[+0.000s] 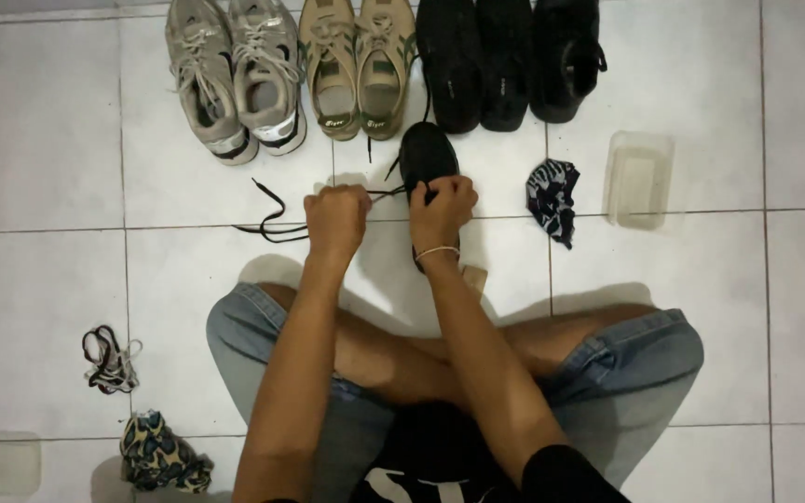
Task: Threading a shoelace through the eyelets of a black shoe while sitting on the floor
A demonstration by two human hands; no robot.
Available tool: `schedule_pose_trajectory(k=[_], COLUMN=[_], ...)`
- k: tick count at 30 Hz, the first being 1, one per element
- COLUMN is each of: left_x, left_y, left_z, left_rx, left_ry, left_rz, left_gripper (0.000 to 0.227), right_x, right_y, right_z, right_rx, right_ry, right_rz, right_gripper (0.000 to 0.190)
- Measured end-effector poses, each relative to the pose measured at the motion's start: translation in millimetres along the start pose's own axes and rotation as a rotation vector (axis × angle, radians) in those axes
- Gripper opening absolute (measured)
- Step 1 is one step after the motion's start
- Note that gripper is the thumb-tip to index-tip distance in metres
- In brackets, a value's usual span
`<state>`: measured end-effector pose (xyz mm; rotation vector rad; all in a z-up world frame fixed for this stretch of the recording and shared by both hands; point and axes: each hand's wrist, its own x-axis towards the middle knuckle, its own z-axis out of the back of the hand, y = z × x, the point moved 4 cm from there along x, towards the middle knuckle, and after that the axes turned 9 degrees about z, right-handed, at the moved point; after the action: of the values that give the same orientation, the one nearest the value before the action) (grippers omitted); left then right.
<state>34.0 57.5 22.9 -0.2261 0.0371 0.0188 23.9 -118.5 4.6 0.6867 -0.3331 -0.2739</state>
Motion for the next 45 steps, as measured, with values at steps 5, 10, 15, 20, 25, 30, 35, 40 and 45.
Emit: schedule_pose_trajectory(k=[5, 10, 15, 20, 25, 30, 35, 40, 45], left_x=[5.8, 28.7, 59.2, 48.1, 60.2, 57.7, 26.2, 30.4, 26.1], left_y=[-14.7, -31.8, -9.4, -23.7, 39.0, 156.7, 175.9, 151.1, 24.0], left_z=[-46.3, -89.0, -205.5, -69.1, -19.9, 58.0, 132.6, 138.9, 146.0], left_rx=[-0.459, -1.011, -1.227, -1.75, -2.628, -2.166, -2.006, -1.458, -1.058], left_ry=[0.534, 0.507, 0.27, 0.444, 0.529, -0.27, -0.561, -0.453, 0.03], left_rz=[0.165, 0.627, 0.837, 0.941, 0.656, 0.819, 0.835, 0.879, 0.181], left_gripper=[0.015, 0.066, 0.031, 0.02, 0.025, 0.032, 0.045, 0.052, 0.035], right_x=[10.9, 5.3, -4.1, -3.9, -9.0, -7.2, -13.2, -13.3, -8.0], right_y=[-24.5, -12.1, -26.6, -17.0, -6.0, -5.8, -24.1, -13.8, -8.9], right_z=[-2.1, 52.2, 51.6, 59.3, 72.0, 78.9, 63.5, 66.0, 71.0], right_rx=[0.092, 0.207, 0.196, 0.137, 0.07, 0.078, 0.114, 0.076, 0.016], right_ry=[0.171, 0.422, 0.433, 0.434, 0.359, 0.258, 0.113, 0.149, 0.296], right_rz=[-0.084, -0.089, 0.053, 0.12, 0.191, 0.207, 0.267, 0.262, 0.182], right_gripper=[0.022, 0.045, 0.043, 0.039, 0.034, 0.034, 0.025, 0.025, 0.032])
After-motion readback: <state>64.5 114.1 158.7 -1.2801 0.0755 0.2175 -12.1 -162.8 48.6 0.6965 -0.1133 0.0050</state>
